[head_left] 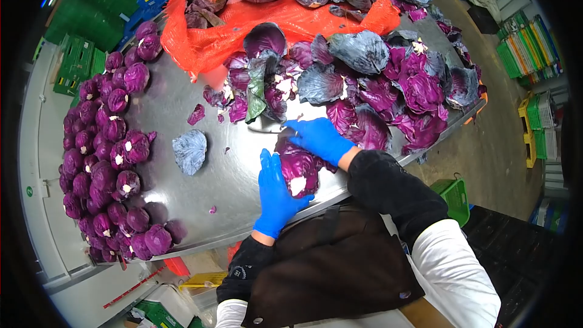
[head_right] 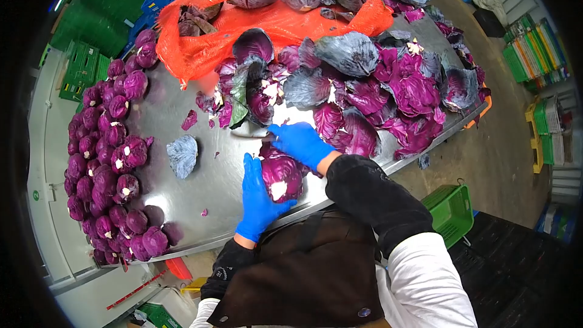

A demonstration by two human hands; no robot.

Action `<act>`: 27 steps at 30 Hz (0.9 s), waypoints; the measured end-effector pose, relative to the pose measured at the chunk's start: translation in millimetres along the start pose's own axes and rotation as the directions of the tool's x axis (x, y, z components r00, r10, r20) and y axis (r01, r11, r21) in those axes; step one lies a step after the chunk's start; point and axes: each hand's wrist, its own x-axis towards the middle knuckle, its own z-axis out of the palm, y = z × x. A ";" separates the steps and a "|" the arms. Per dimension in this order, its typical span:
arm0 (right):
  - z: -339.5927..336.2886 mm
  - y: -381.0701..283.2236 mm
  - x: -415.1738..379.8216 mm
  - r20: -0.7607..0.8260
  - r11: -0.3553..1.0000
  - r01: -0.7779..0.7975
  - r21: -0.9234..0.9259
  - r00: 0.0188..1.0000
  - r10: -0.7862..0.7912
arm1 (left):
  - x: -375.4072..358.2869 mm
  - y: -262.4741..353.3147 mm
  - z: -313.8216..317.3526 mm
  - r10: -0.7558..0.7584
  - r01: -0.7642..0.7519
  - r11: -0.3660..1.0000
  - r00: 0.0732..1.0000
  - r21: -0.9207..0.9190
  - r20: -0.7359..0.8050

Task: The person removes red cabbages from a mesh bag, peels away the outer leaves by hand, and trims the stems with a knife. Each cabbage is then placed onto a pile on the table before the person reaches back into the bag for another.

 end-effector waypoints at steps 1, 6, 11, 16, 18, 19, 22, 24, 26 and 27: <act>14.8 16.3 3.2 -0.037 0.998 -0.061 -0.001 0.997 0.061 | -8.6 -4.0 -2.4 0.056 -0.056 0.998 0.998 -0.019 0.011; 24.1 28.2 -18.5 -0.009 0.972 -0.187 0.142 0.982 0.191 | -61.7 -34.4 -20.7 -0.040 0.030 0.985 0.998 -0.172 -0.055; -19.1 -18.6 -23.0 0.031 0.940 -0.279 0.195 0.960 0.278 | -41.4 -12.0 -36.3 -0.112 0.117 0.992 0.987 0.039 -0.118; -16.8 -79.4 -23.4 0.289 0.917 -0.182 0.355 0.954 0.078 | -31.2 -31.9 -27.1 -0.138 0.069 0.948 0.969 -0.310 -0.205; -0.5 -88.6 -21.4 0.421 0.917 -0.175 0.357 0.907 0.009 | -27.9 -33.8 -26.7 0.036 -0.020 0.994 0.988 0.111 -0.147; 3.9 -86.3 -21.6 0.426 0.918 -0.174 0.356 0.905 0.006 | -28.0 -35.1 -26.4 0.031 -0.014 0.994 0.988 0.109 -0.149; 10.1 -84.5 -18.7 0.084 0.904 0.219 0.366 0.960 -0.266 | -30.3 -42.5 -25.4 0.024 -0.027 1.000 0.983 -0.013 -0.183; 12.0 -90.1 -18.4 0.191 0.787 0.272 0.553 0.879 -0.438 | -33.6 -40.7 -19.7 -0.280 0.091 0.707 0.947 -0.701 -0.159; 13.8 -84.3 -16.7 0.173 0.814 0.264 0.517 0.899 -0.402 | -33.2 -36.6 -27.7 -0.267 0.207 0.795 0.963 -0.570 -0.023; 22.2 -68.5 -14.6 0.157 0.831 0.093 0.548 0.965 -0.212 | -27.0 -22.8 -50.2 -0.140 0.140 0.990 0.987 -0.011 -0.073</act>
